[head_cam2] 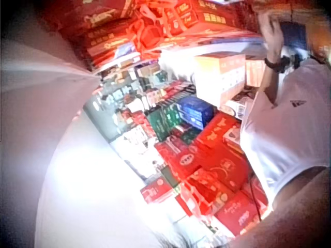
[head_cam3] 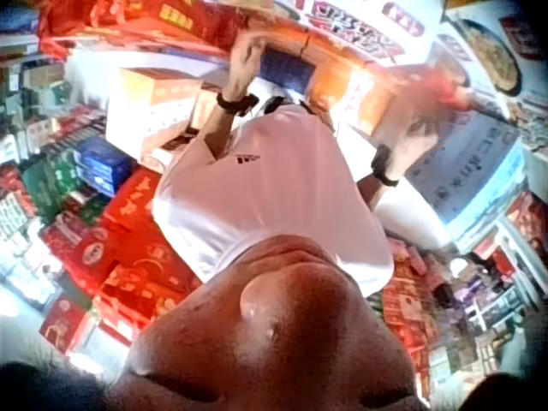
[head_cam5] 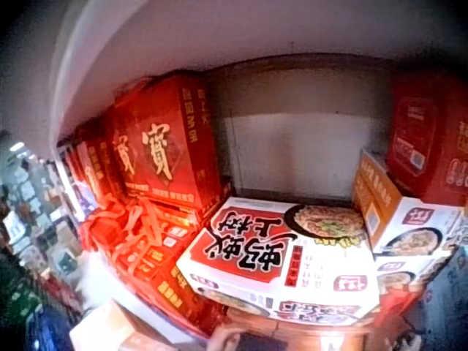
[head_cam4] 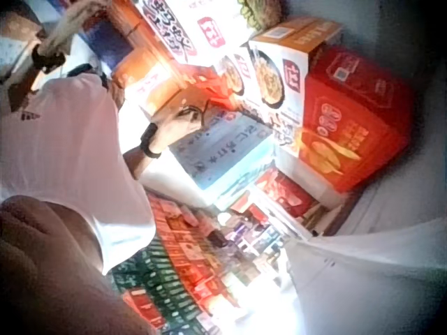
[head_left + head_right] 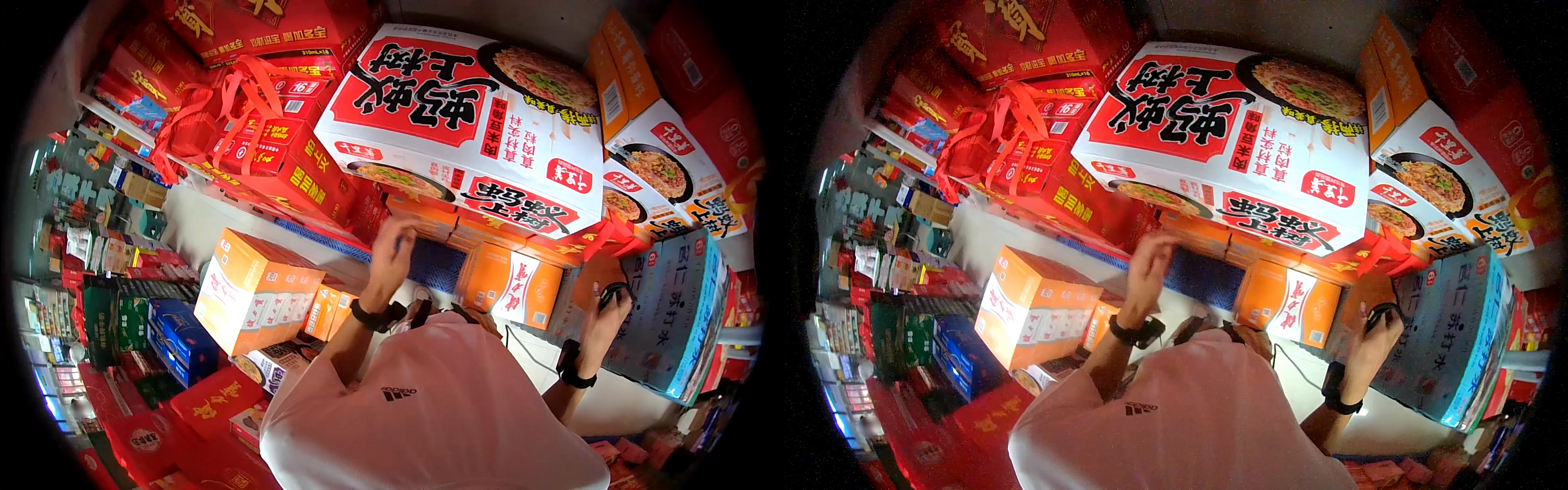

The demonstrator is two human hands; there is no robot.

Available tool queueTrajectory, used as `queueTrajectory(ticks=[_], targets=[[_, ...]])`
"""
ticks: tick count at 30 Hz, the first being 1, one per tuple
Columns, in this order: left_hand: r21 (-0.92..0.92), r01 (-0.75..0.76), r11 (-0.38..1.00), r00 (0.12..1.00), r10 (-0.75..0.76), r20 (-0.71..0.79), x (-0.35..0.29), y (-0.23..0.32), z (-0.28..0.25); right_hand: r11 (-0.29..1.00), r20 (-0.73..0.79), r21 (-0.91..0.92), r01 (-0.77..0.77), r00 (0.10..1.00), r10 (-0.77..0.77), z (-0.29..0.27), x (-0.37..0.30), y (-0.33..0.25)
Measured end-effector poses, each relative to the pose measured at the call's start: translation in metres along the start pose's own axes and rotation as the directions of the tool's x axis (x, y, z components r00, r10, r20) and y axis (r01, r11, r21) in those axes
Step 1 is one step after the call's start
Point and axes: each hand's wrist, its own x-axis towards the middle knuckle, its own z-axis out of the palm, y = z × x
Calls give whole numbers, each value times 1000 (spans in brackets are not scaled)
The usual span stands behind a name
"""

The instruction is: The person scans multiple boxes of instant noodles with a handheld barcode scanner. They pick up boxes from a stack, scan the barcodes, and place them back on the shelf or stack.

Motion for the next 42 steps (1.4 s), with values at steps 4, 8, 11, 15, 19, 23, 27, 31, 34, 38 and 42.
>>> queueTrajectory(ticks=[4,8,11,15,19,23,27,31,34,38,42], targets=[[-300,325,897,907,-206,367,-43,-21,53,960,353,256,-117,935,20,-1,1,17],[-376,683,626,678,-353,644,-64,-25,104,758,717,548,-352,665,-210,-4,2,-3],[-559,759,333,648,-316,692,-70,23,122,593,775,619,-514,522,-356,0,5,-17],[-780,619,97,766,-293,572,-77,64,127,474,666,742,-475,607,-434,27,6,-41],[-839,515,179,823,-380,424,-97,79,135,350,741,671,-654,571,-353,32,-2,-44],[-694,554,459,827,-394,400,-100,95,139,169,787,566,-807,469,-400,24,-15,-36],[-624,583,520,811,-419,409,-94,95,148,215,771,602,-769,490,-408,18,-10,-27],[-617,665,420,740,-484,467,-84,86,159,176,769,626,-759,563,-303,15,-4,-15],[-639,604,476,791,-453,410,-80,72,147,140,710,704,-697,684,-167,10,6,1],[-569,481,667,875,-409,259,-77,45,112,184,548,823,-537,836,-11,-28,30,14],[-450,268,852,960,-275,51,-79,1,71,347,165,916,-203,977,138,-57,46,-17]])
